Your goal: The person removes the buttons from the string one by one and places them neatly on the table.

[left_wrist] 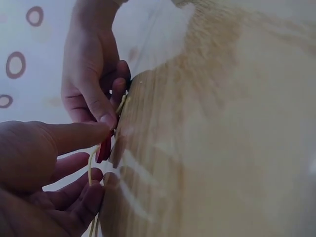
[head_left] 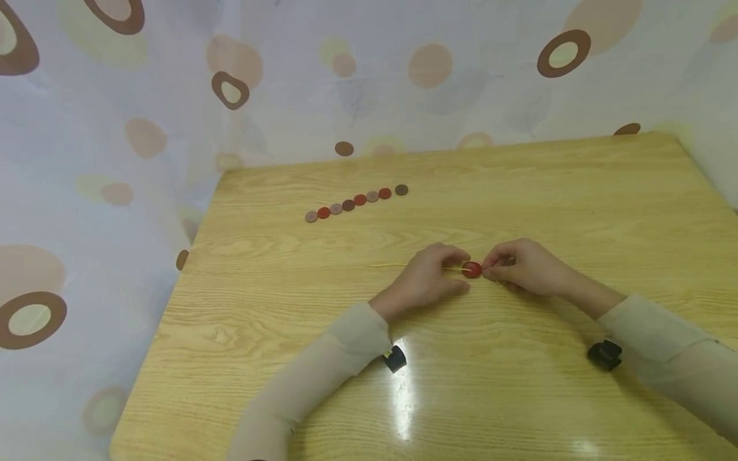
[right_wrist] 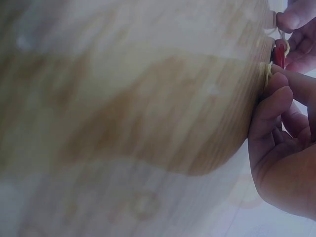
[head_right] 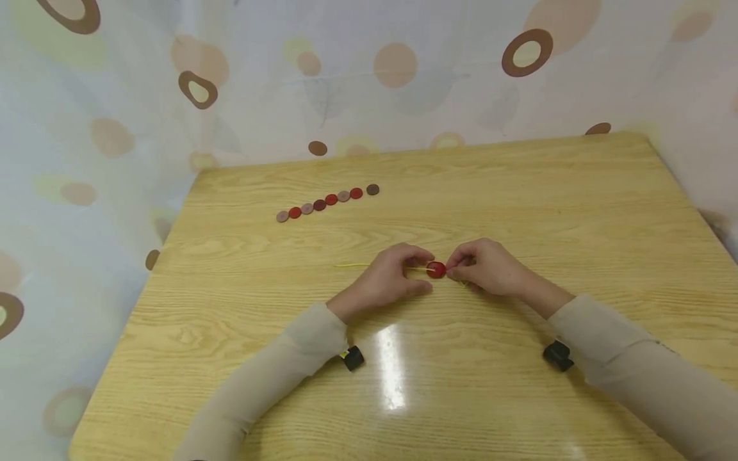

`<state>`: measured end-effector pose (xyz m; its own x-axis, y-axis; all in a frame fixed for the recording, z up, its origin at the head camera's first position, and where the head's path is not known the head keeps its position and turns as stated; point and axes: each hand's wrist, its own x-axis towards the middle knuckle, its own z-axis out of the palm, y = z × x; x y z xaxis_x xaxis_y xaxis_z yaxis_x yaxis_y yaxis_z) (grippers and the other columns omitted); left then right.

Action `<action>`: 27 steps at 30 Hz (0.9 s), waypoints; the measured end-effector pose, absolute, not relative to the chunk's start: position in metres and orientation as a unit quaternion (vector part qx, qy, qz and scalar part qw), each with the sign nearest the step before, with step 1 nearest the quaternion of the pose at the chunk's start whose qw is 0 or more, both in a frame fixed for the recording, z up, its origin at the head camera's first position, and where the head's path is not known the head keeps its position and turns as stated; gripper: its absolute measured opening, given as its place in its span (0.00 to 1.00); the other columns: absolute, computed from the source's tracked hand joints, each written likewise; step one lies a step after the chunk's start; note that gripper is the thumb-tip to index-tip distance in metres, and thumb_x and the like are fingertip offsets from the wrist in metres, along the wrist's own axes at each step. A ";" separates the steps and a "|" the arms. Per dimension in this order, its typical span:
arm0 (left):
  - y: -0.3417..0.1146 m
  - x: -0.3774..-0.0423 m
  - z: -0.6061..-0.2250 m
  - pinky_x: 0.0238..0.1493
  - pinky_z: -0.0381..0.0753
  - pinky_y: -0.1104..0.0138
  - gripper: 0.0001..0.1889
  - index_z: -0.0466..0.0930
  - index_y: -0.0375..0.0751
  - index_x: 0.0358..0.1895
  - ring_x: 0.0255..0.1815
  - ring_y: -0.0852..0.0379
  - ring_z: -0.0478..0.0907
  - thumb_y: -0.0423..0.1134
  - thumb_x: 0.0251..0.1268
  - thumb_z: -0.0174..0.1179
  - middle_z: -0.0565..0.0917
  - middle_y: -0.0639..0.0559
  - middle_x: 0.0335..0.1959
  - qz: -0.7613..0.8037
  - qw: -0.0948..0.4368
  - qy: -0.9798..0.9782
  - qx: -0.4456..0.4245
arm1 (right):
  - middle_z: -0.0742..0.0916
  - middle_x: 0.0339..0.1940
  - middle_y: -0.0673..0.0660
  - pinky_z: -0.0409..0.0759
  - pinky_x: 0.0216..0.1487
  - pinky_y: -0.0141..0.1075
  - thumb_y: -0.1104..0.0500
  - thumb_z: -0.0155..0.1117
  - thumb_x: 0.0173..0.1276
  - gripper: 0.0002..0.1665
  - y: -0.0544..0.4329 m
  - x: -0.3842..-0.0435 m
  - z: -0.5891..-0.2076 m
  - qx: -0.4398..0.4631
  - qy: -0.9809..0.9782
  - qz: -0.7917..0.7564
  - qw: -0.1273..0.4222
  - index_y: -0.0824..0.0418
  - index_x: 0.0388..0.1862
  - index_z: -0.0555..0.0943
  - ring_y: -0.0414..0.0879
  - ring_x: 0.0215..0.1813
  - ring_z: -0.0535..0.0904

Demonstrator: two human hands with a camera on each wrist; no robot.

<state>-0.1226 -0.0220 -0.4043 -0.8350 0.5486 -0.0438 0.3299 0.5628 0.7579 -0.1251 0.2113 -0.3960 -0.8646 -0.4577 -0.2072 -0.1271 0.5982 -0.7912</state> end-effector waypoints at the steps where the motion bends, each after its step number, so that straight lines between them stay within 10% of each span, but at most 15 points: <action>1: -0.021 -0.123 -0.405 0.58 0.72 0.73 0.24 0.81 0.42 0.60 0.56 0.61 0.76 0.38 0.60 0.73 0.82 0.53 0.55 0.389 0.136 0.875 0.253 | 0.85 0.30 0.52 0.74 0.21 0.33 0.59 0.68 0.71 0.09 0.211 -0.125 -0.396 -0.167 0.872 -0.416 0.199 0.64 0.43 0.85 0.43 0.22 0.76; 27: -0.008 -0.135 -0.407 0.43 0.71 0.76 0.18 0.86 0.47 0.52 0.41 0.67 0.74 0.45 0.60 0.74 0.82 0.61 0.40 0.331 0.116 0.897 0.271 | 0.86 0.32 0.52 0.76 0.22 0.33 0.59 0.67 0.71 0.09 0.212 -0.126 -0.397 -0.165 0.872 -0.414 0.201 0.64 0.44 0.85 0.43 0.23 0.77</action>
